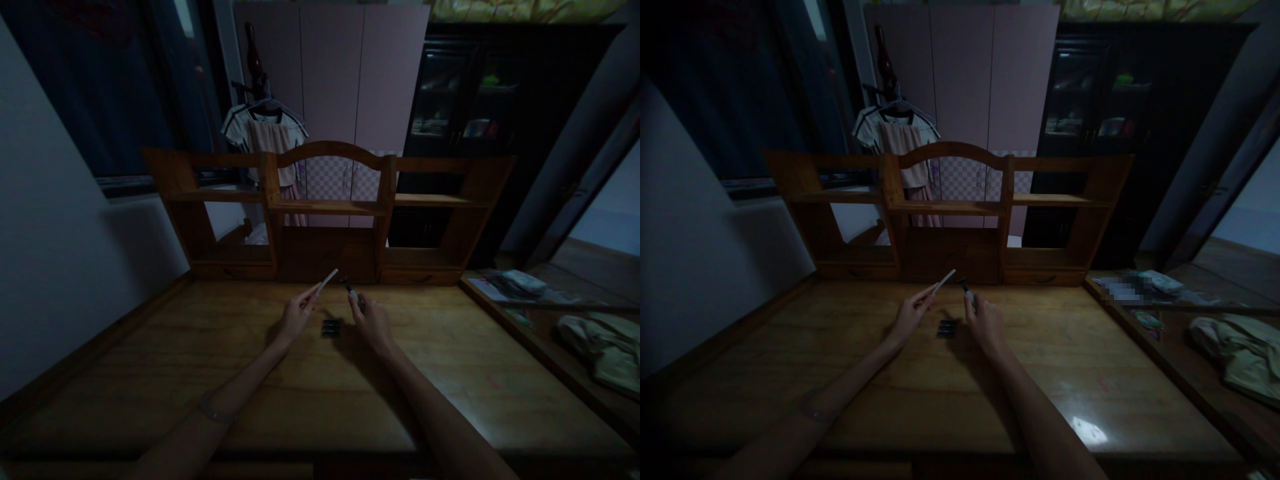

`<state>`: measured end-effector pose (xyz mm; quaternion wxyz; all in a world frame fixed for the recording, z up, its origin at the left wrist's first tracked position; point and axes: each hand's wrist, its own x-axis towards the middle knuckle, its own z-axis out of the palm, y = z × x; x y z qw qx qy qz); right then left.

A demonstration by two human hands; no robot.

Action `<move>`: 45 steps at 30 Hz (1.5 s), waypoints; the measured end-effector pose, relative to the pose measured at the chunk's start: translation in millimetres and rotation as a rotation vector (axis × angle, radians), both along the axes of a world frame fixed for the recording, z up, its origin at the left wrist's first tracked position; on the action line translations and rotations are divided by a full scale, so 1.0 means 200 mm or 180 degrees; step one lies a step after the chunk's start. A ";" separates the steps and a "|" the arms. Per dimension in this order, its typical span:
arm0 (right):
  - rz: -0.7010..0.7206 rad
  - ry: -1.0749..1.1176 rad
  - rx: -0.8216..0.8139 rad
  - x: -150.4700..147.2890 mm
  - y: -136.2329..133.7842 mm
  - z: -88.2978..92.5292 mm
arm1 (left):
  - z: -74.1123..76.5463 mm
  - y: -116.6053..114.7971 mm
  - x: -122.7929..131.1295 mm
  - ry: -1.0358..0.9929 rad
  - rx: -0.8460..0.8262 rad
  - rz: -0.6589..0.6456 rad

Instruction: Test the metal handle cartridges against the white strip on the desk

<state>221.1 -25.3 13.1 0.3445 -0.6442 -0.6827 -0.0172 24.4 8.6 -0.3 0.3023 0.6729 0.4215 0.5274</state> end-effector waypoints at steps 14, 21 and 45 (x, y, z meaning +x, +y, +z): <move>-0.0030 -0.0039 -0.0028 0.00 0.00 0.01 | 0.00 0.00 0.01 0.0016 0.0070 -0.0138; -0.0025 0.0008 0.0041 0.00 0.00 0.00 | -0.01 0.01 0.00 0.0018 0.0005 0.0032; -0.0044 -0.0066 0.0045 0.00 0.00 0.00 | 0.00 0.01 -0.01 -0.0044 -0.0081 -0.0069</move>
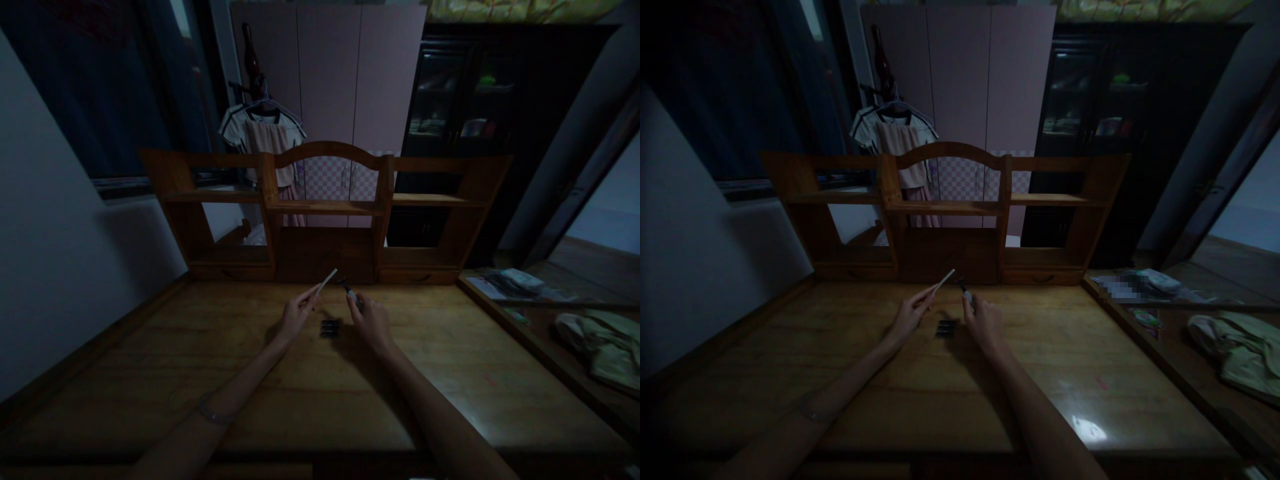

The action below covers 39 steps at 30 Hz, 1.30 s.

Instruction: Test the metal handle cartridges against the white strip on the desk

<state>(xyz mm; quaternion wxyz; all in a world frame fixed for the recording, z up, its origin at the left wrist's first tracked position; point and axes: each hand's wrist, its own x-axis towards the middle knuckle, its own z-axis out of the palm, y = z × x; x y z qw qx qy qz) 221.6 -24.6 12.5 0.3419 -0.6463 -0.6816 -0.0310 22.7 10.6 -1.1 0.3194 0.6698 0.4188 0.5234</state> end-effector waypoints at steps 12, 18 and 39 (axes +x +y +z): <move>-0.0002 0.0084 -0.0091 0.00 -0.01 0.02 | 0.00 0.00 0.01 0.0010 -0.0030 -0.0105; 0.0009 0.0104 -0.0055 0.00 -0.01 0.02 | -0.01 0.00 0.01 0.0094 -0.0069 0.0012; 0.0023 0.0107 -0.0116 0.00 -0.01 0.02 | 0.01 -0.01 0.01 0.0023 -0.0002 0.0115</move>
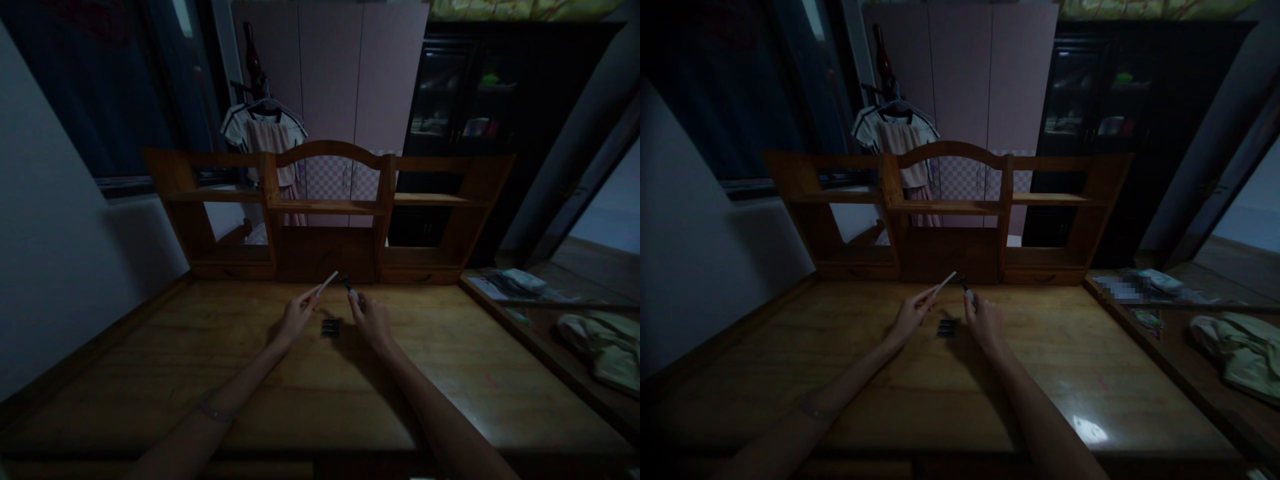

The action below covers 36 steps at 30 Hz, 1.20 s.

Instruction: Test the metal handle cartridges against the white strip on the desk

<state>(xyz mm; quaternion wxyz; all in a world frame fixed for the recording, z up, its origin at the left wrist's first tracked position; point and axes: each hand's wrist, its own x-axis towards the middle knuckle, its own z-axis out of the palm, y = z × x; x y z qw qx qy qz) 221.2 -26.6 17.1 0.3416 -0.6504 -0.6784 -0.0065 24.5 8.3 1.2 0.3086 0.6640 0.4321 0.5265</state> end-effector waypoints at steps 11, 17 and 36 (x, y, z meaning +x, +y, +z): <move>-0.0032 -0.0024 0.0067 0.00 0.01 -0.01 | -0.02 0.01 -0.01 -0.0015 -0.0051 0.0053; -0.0052 -0.0065 0.0045 0.00 0.00 -0.01 | 0.00 0.00 0.00 0.0043 0.0117 -0.0202; 0.0031 -0.0035 0.0190 0.01 0.01 -0.03 | -0.02 0.02 -0.02 0.0091 -0.0055 0.0074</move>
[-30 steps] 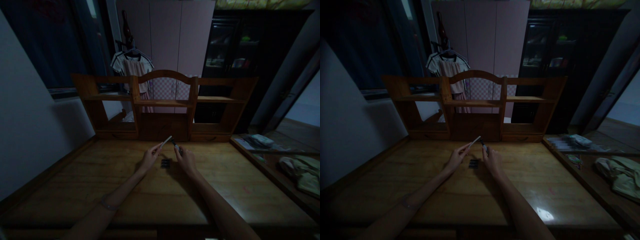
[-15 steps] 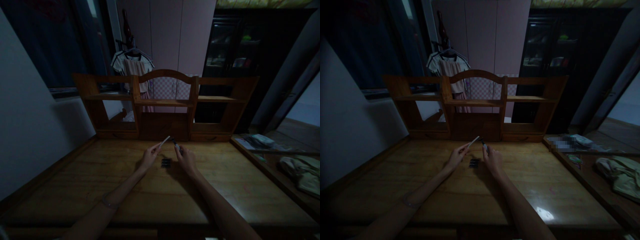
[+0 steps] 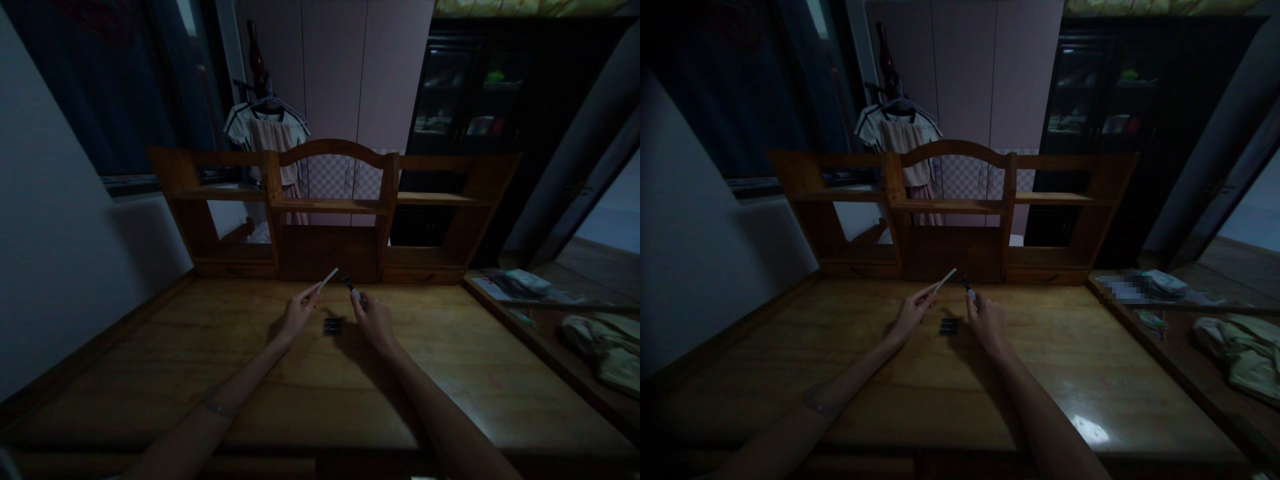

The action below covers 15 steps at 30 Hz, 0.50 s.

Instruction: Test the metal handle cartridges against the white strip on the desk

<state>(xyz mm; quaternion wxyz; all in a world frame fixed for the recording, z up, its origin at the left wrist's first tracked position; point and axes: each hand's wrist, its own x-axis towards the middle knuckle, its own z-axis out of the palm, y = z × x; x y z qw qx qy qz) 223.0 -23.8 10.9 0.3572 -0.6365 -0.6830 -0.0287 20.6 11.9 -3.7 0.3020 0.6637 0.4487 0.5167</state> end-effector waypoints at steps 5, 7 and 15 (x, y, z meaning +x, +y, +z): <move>-0.0062 -0.0063 -0.0019 0.00 0.01 -0.01 | 0.01 -0.01 0.03 0.0055 0.0268 -0.0189; -0.0059 -0.0068 -0.0001 0.00 0.01 -0.01 | -0.01 0.00 0.02 0.0087 0.0178 -0.0151; 0.0034 0.0035 0.0055 0.00 0.01 -0.02 | -0.01 0.00 0.00 -0.0066 0.0180 -0.0087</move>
